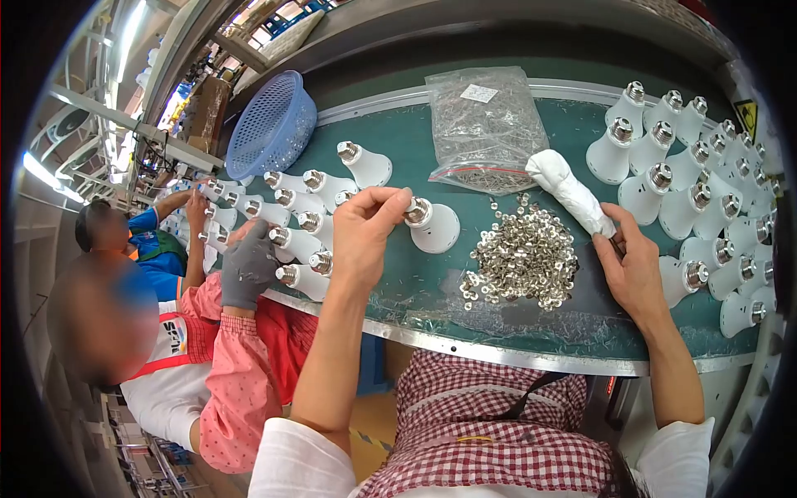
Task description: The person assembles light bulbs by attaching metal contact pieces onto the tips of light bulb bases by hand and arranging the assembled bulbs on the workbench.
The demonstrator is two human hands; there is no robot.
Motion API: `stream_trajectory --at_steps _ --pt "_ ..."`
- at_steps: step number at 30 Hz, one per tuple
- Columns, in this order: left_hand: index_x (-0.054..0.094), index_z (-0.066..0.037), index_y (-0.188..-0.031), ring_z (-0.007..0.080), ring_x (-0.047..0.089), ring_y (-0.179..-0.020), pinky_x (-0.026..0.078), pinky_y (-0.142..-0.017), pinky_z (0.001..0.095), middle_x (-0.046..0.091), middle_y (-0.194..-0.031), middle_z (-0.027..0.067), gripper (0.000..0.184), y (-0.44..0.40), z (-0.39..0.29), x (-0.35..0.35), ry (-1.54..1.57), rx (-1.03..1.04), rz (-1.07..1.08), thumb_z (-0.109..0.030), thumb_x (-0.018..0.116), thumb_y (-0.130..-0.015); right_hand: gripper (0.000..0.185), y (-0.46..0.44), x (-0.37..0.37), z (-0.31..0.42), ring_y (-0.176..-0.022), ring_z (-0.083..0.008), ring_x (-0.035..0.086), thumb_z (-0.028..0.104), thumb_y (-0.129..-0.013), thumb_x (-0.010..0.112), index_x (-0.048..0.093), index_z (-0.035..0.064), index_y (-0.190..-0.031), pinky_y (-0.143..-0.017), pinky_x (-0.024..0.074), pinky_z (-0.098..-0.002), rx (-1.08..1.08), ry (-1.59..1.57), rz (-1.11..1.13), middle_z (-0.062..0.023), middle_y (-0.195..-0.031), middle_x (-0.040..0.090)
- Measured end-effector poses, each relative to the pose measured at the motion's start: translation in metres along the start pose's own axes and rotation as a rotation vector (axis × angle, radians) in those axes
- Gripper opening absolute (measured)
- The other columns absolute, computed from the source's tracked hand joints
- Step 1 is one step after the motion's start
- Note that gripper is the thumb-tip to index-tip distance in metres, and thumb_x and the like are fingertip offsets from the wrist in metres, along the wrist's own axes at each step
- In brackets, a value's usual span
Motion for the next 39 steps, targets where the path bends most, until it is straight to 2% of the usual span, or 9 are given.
stream_trajectory --at_steps 7,13,16,20,24,28,30,33,39 --pt "0.056 0.002 -0.109 0.0073 0.041 -0.053 0.032 -0.048 0.0235 0.045 -0.062 -0.0030 0.027 0.000 0.001 0.013 -0.048 -0.386 0.224 -0.012 0.057 -0.086 0.034 0.000 0.002 -0.009 -0.060 -0.0120 0.054 0.010 -0.082 0.059 0.051 0.0037 -0.114 -0.055 0.0433 -0.0255 0.079 -0.241 0.057 -0.0085 -0.069 0.057" --pt "0.061 -0.003 -0.105 0.0076 0.055 -0.054 0.050 -0.050 0.0217 0.059 -0.065 0.0011 0.026 0.002 0.005 0.013 -0.029 -0.434 0.297 -0.022 0.057 -0.087 0.033 0.005 0.017 -0.006 -0.043 -0.0010 0.033 0.014 -0.091 0.047 0.048 0.0036 -0.122 -0.036 0.0227 -0.0165 0.375 -0.844 0.306 -0.0013 -0.064 0.051" --pt "0.058 -0.001 -0.108 0.0087 0.056 -0.053 0.050 -0.050 0.0214 0.058 -0.063 0.0022 0.027 0.002 0.006 0.012 -0.052 -0.440 0.246 -0.019 0.055 -0.087 0.033 0.007 0.019 0.003 -0.043 -0.0012 0.033 0.014 -0.091 0.047 0.048 0.0043 -0.123 -0.035 0.0216 -0.0166 0.429 -0.931 0.345 -0.0020 -0.065 0.052" --pt "0.058 0.000 -0.108 0.0082 0.056 -0.053 0.050 -0.050 0.0208 0.058 -0.063 0.0022 0.028 0.007 0.007 0.015 -0.037 -0.392 0.211 -0.020 0.055 -0.088 0.034 0.002 0.022 0.029 -0.047 -0.0020 0.039 0.012 -0.089 0.049 0.048 0.0038 -0.123 -0.039 0.0286 -0.0168 0.366 -0.843 0.389 -0.0023 -0.066 0.053" --pt "0.053 0.001 -0.116 0.0071 0.052 -0.049 0.044 -0.046 0.0203 0.057 -0.062 0.0028 0.037 0.017 0.014 0.015 0.071 -0.257 0.159 -0.024 0.056 -0.088 0.035 -0.008 0.026 0.071 -0.062 -0.0048 0.051 0.007 -0.085 0.054 0.051 0.0044 -0.120 -0.057 0.0413 -0.0207 0.056 -0.433 0.317 -0.0030 -0.069 0.057" --pt "0.048 0.003 -0.119 0.0046 0.047 -0.045 0.034 -0.039 0.0178 0.054 -0.057 0.0021 0.049 0.021 0.032 0.013 -0.196 -0.116 0.144 -0.021 0.067 -0.080 0.036 -0.017 0.034 0.121 -0.063 -0.0108 0.056 0.005 -0.082 0.058 0.055 0.0079 -0.117 -0.059 0.0446 -0.0224 -0.209 -0.184 0.228 -0.0115 -0.080 0.063" --pt "0.054 0.003 -0.113 0.0048 0.047 -0.047 0.035 -0.044 0.0205 0.054 -0.052 0.0011 0.047 0.020 0.031 0.011 -0.323 -0.029 0.066 -0.023 0.070 -0.076 0.038 -0.013 0.026 0.153 -0.059 -0.0170 0.057 0.007 -0.080 0.060 0.055 0.0104 -0.118 -0.055 0.0460 -0.0267 -0.588 -0.130 0.030 -0.0126 -0.078 0.061" --pt "0.054 0.002 -0.112 0.0059 0.047 -0.046 0.036 -0.045 0.0223 0.053 -0.051 0.0017 0.048 0.018 0.033 0.011 -0.299 -0.022 0.072 -0.023 0.071 -0.074 0.039 -0.009 0.043 0.156 -0.055 -0.0229 0.056 0.010 -0.079 0.061 0.056 0.0127 -0.118 -0.050 0.0455 -0.0321 -0.664 0.204 0.079 -0.0105 -0.071 0.058" --pt "0.056 0.003 -0.111 0.0061 0.047 -0.047 0.037 -0.045 0.0226 0.053 -0.051 0.0027 0.049 0.015 0.034 0.008 -0.318 0.023 0.055 -0.024 0.073 -0.073 0.040 -0.014 0.038 0.169 -0.057 -0.0228 0.054 0.003 -0.078 0.059 0.056 0.0125 -0.118 -0.053 0.0433 -0.0307 -0.558 0.196 0.081 -0.0105 -0.069 0.055"
Point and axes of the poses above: each hand's wrist, its own y-axis away from the middle knuckle, its own x-axis out of the palm, z = x × y, the point moved 8 cm from there along -y, towards the middle knuckle
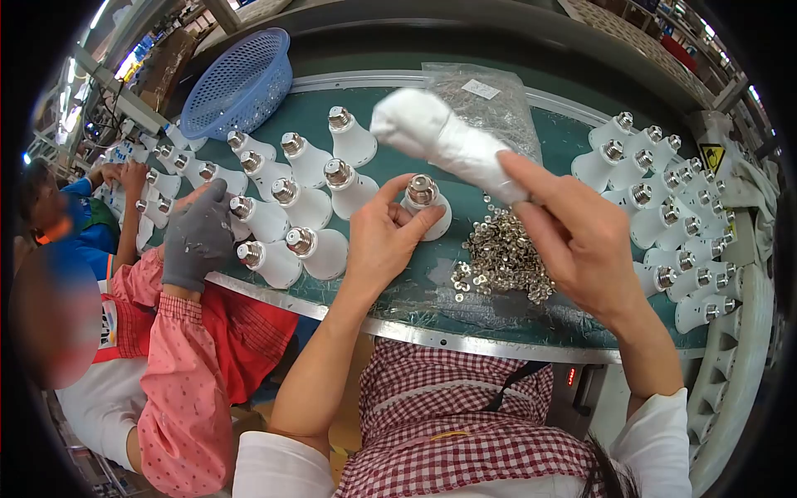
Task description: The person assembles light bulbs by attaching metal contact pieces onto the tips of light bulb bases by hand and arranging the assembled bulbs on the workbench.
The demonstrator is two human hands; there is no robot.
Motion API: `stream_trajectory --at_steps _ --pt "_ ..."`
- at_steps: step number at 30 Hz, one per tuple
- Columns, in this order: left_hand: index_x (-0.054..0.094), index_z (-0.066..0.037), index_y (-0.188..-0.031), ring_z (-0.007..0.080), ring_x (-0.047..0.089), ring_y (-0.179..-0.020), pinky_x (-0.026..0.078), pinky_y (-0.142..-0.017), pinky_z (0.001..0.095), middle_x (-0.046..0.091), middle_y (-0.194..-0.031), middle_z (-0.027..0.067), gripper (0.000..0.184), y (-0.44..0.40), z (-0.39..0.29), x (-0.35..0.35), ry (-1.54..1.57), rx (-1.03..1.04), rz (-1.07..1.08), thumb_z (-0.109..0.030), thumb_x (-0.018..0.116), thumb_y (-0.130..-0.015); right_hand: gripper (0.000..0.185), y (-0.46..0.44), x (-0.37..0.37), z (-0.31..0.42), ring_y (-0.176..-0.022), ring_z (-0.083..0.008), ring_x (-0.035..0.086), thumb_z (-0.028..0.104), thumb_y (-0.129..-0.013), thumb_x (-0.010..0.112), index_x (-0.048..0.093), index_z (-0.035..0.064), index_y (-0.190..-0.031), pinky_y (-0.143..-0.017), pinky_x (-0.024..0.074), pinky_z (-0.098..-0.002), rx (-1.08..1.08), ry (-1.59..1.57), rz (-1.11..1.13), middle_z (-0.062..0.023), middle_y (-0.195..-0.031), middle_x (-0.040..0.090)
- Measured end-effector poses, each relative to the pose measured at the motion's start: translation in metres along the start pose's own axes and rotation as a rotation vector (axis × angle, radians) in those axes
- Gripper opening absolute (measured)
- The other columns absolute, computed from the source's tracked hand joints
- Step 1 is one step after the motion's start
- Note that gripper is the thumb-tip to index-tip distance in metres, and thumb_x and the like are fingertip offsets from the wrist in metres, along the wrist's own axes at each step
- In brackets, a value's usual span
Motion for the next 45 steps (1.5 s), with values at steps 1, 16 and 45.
stream_trajectory --at_steps 1,16,45 --pt "0.056 0.003 -0.111 0.0060 0.047 -0.047 0.037 -0.045 0.0226 0.054 -0.052 0.0027 0.050 0.001 0.000 0.001 0.013 -0.006 0.020 -0.024 0.073 -0.073 0.040 0.001 -0.006 0.003 -0.057 -0.0232 0.054 0.003 -0.079 0.059 0.056 0.0134 -0.118 -0.053 0.0433 -0.0308 -0.009 -0.062 -0.083 -0.0106 -0.068 0.055" --pt "0.060 -0.002 -0.105 0.0125 0.051 -0.062 0.041 -0.057 0.0254 0.053 -0.067 0.0048 0.044 -0.027 -0.100 0.034 -0.067 0.439 -0.040 -0.021 0.073 -0.069 0.040 0.114 -0.050 -0.064 -0.053 -0.0116 0.051 0.001 -0.075 0.063 0.059 0.0085 -0.114 -0.049 0.0414 -0.0250 0.414 -0.065 -0.098 -0.0095 -0.074 0.061" --pt "0.066 -0.002 -0.077 0.0252 0.059 -0.060 0.046 -0.057 0.0342 0.060 -0.067 0.0124 0.011 0.038 -0.036 0.037 -0.667 0.307 0.206 -0.010 0.067 -0.071 0.037 0.094 -0.022 -0.030 -0.084 -0.0291 0.051 0.002 -0.064 0.068 0.059 0.0023 -0.100 -0.072 0.0431 -0.0371 0.132 0.196 -0.123 -0.0131 -0.094 0.051"
Point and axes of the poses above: each hand's wrist, its own y-axis away from the middle knuckle, its own x-axis out of the palm, z = x × y, the point moved 8 cm from there along -y, towards the middle knuckle
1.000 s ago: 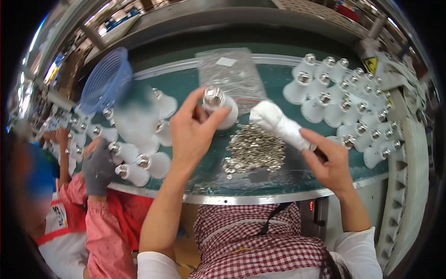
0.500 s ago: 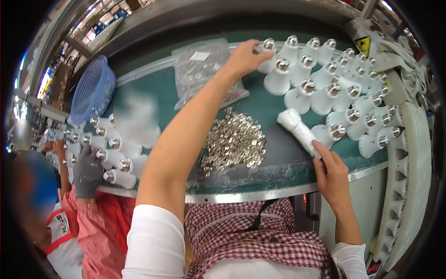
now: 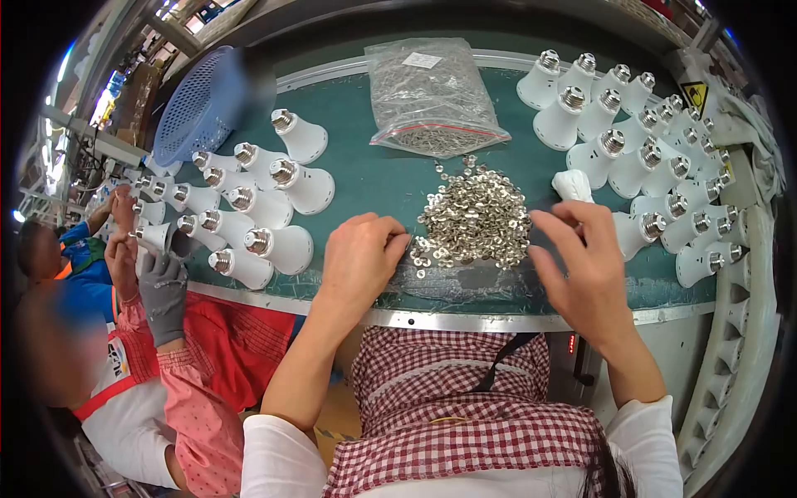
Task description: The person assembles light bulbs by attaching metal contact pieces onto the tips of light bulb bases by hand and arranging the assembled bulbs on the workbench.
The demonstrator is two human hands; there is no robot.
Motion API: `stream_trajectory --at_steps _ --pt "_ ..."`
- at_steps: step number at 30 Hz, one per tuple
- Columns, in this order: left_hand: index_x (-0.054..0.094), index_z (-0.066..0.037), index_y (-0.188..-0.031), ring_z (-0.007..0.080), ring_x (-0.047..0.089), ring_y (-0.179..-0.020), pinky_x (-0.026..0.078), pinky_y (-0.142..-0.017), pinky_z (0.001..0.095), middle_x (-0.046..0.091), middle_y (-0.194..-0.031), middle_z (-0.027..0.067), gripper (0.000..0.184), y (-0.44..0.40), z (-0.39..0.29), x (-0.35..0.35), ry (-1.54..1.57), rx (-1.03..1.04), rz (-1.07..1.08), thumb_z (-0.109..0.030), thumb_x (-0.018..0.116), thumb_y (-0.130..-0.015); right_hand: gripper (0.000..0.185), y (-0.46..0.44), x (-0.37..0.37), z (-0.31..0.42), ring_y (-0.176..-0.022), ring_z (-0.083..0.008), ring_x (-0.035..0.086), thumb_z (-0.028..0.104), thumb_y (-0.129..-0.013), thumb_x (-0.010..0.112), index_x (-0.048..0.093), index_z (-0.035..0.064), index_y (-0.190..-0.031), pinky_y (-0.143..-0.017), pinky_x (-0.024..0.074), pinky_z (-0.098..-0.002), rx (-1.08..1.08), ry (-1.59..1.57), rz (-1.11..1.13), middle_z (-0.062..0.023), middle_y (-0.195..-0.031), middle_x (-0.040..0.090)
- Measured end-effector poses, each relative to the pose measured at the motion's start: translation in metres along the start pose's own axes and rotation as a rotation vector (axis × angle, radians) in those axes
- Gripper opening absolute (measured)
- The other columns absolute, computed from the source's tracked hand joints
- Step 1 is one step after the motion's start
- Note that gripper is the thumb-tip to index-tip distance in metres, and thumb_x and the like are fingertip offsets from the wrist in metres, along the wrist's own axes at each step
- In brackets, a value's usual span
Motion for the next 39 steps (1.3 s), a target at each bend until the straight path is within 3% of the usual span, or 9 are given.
stream_trajectory --at_steps 8,20,24,26,27,30,39 --pt "0.065 -0.002 -0.075 0.0315 0.058 -0.067 0.045 -0.062 0.0399 0.059 -0.068 0.0142 0.011 -0.002 -0.009 0.003 -0.031 0.097 0.064 -0.013 0.063 -0.073 0.027 -0.036 0.022 0.024 -0.085 -0.0276 0.051 0.004 -0.067 0.067 0.060 0.0028 -0.094 -0.071 0.0416 -0.0363 -0.150 -0.051 -0.002 -0.0112 -0.092 0.052" --pt "0.057 -0.002 -0.072 0.0301 0.057 -0.077 0.047 -0.069 0.0389 0.058 -0.075 0.0160 0.008 0.012 -0.018 0.023 -0.344 0.193 0.131 -0.008 0.053 -0.068 0.029 -0.054 0.054 0.032 -0.085 -0.0294 0.052 0.003 -0.065 0.064 0.058 0.0037 -0.094 -0.073 0.0428 -0.0375 -0.217 -0.055 0.046 -0.0129 -0.091 0.052" --pt "0.054 -0.002 -0.074 0.0295 0.054 -0.075 0.046 -0.069 0.0393 0.055 -0.075 0.0129 0.008 0.013 -0.001 0.015 -0.278 0.097 -0.020 -0.008 0.053 -0.069 0.025 -0.050 0.063 0.036 -0.079 -0.0304 0.053 -0.001 -0.069 0.062 0.058 0.0010 -0.094 -0.069 0.0442 -0.0361 -0.192 -0.261 0.072 -0.0145 -0.086 0.053" --pt "0.053 -0.001 -0.078 0.0297 0.053 -0.077 0.046 -0.069 0.0386 0.054 -0.078 0.0130 0.009 0.012 -0.003 0.007 -0.135 0.095 -0.079 -0.006 0.053 -0.070 0.023 -0.047 0.082 0.020 -0.070 -0.0231 0.055 -0.001 -0.072 0.061 0.057 -0.0013 -0.094 -0.063 0.0446 -0.0320 0.078 -0.444 0.288 -0.0130 -0.082 0.056" --pt "0.052 0.000 -0.080 0.0296 0.051 -0.078 0.045 -0.069 0.0380 0.052 -0.079 0.0129 0.009 0.012 -0.006 0.002 -0.042 0.122 -0.113 -0.004 0.055 -0.072 0.017 -0.047 0.085 0.020 -0.060 -0.0130 0.052 0.001 -0.075 0.061 0.058 -0.0025 -0.091 -0.054 0.0418 -0.0256 0.179 -0.581 0.277 -0.0079 -0.073 0.057" --pt "0.052 0.000 -0.080 0.0296 0.050 -0.078 0.043 -0.069 0.0382 0.050 -0.077 0.0125 0.008 0.014 -0.019 -0.007 0.094 0.211 -0.178 -0.004 0.056 -0.074 0.010 -0.043 0.099 0.015 -0.058 -0.0058 0.048 0.003 -0.078 0.061 0.058 -0.0025 -0.086 -0.051 0.0379 -0.0208 0.304 -0.657 0.374 -0.0013 -0.065 0.055" --pt "0.053 0.000 -0.081 0.0292 0.049 -0.078 0.042 -0.068 0.0381 0.049 -0.078 0.0116 0.008 0.015 -0.030 -0.015 0.248 0.284 -0.231 -0.004 0.058 -0.076 0.006 -0.033 0.110 0.001 -0.055 -0.0021 0.042 0.003 -0.080 0.057 0.054 0.0005 -0.076 -0.049 0.0325 -0.0176 0.439 -0.814 0.413 0.0047 -0.064 0.049"
Point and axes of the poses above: each hand's wrist, its own y-axis away from the middle knuckle, its own x-axis out of the palm, z = x × y, the point moved 8 cm from there along -y, towards the middle knuckle
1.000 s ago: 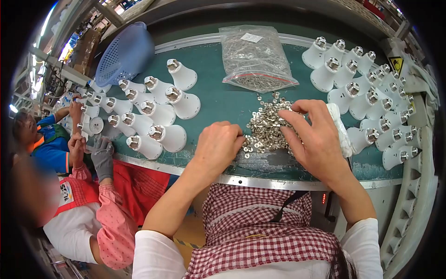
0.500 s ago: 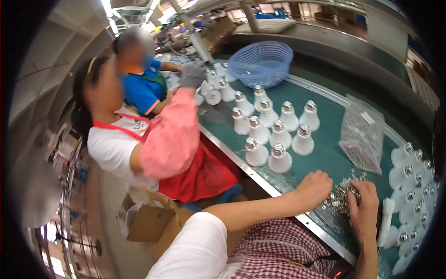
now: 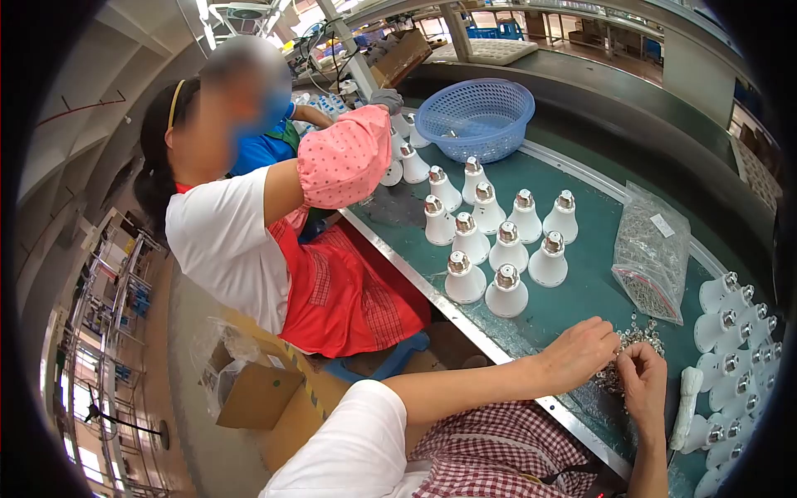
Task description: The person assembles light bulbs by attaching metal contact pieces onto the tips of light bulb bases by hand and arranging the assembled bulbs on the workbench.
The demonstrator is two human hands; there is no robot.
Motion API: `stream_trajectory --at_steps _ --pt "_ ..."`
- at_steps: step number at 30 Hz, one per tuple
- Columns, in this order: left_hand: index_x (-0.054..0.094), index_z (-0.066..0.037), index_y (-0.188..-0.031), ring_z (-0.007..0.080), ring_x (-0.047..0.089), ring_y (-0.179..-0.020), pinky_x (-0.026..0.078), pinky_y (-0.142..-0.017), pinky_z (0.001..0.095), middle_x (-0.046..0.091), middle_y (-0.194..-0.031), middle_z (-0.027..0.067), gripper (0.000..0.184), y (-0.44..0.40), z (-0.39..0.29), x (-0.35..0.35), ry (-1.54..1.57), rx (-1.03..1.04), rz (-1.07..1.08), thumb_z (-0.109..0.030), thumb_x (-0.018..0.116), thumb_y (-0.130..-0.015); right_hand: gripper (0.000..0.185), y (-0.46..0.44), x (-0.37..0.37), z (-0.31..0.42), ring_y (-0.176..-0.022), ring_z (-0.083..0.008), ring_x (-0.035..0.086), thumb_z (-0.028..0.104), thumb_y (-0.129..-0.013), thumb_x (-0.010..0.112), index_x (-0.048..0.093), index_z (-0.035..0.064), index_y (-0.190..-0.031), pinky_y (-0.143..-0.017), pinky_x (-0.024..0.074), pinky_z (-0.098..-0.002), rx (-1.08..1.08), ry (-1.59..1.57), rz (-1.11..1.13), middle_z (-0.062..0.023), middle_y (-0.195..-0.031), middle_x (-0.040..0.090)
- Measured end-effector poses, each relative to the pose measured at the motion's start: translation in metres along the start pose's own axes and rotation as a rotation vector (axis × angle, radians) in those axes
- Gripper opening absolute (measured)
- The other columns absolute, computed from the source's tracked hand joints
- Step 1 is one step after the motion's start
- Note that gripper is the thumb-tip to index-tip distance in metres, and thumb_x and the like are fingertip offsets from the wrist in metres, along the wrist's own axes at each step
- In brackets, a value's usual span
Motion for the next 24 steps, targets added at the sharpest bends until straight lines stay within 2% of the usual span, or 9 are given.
stream_trajectory --at_steps 7,12,13,15,18,24 --pt "0.054 -0.001 -0.084 0.0310 0.051 -0.080 0.043 -0.069 0.0387 0.052 -0.080 0.0128 0.008 -0.006 0.003 0.004 0.115 -0.047 -0.054 -0.005 0.057 -0.079 0.006 -0.002 -0.007 -0.007 -0.055 -0.0016 0.039 0.003 -0.080 0.056 0.053 0.0023 -0.076 -0.048 0.0297 -0.0172 -0.018 -0.110 -0.058 0.0049 -0.064 0.047" --pt "0.052 0.000 -0.086 0.0349 0.054 -0.078 0.043 -0.068 0.0417 0.055 -0.077 0.0161 0.008 -0.008 0.018 0.020 0.457 -0.287 0.046 -0.006 0.054 -0.082 0.007 -0.003 -0.012 -0.005 -0.054 -0.0029 0.042 0.004 -0.081 0.056 0.053 0.0020 -0.076 -0.048 0.0318 -0.0172 -0.046 -0.150 -0.092 0.0035 -0.065 0.049" --pt "0.052 0.000 -0.086 0.0349 0.054 -0.078 0.043 -0.068 0.0417 0.055 -0.077 0.0161 0.008 -0.008 0.019 0.022 0.457 -0.286 0.043 -0.006 0.054 -0.082 0.007 -0.003 -0.011 -0.004 -0.054 -0.0029 0.042 0.004 -0.081 0.056 0.053 0.0020 -0.076 -0.048 0.0318 -0.0172 -0.048 -0.148 -0.091 0.0035 -0.065 0.049" --pt "0.051 0.000 -0.086 0.0342 0.054 -0.078 0.043 -0.068 0.0412 0.054 -0.078 0.0154 0.008 -0.010 0.013 0.015 0.293 -0.147 -0.075 -0.006 0.054 -0.081 0.009 -0.004 -0.013 -0.004 -0.054 -0.0033 0.043 0.006 -0.083 0.057 0.053 0.0019 -0.076 -0.048 0.0330 -0.0176 -0.051 -0.166 -0.129 0.0031 -0.065 0.050" --pt "0.051 0.000 -0.085 0.0337 0.053 -0.078 0.042 -0.068 0.0411 0.054 -0.078 0.0149 0.008 -0.012 0.004 0.014 0.124 -0.043 -0.048 -0.006 0.055 -0.080 0.010 -0.006 -0.016 -0.011 -0.054 -0.0033 0.043 0.007 -0.084 0.057 0.053 0.0018 -0.077 -0.048 0.0331 -0.0174 -0.033 -0.178 -0.108 0.0025 -0.066 0.050" --pt "0.052 0.000 -0.084 0.0328 0.053 -0.078 0.043 -0.068 0.0405 0.054 -0.078 0.0144 0.009 -0.012 0.002 0.012 0.221 -0.079 -0.026 -0.006 0.056 -0.078 0.011 -0.005 -0.012 -0.010 -0.054 -0.0037 0.042 0.007 -0.086 0.054 0.050 0.0031 -0.076 -0.048 0.0322 -0.0177 -0.067 -0.201 -0.088 0.0027 -0.063 0.046"
Point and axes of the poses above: each hand's wrist, its own y-axis away from the middle knuckle, its own x-axis out of the palm, z = x × y, the point moved 8 cm from there along -y, towards the middle knuckle
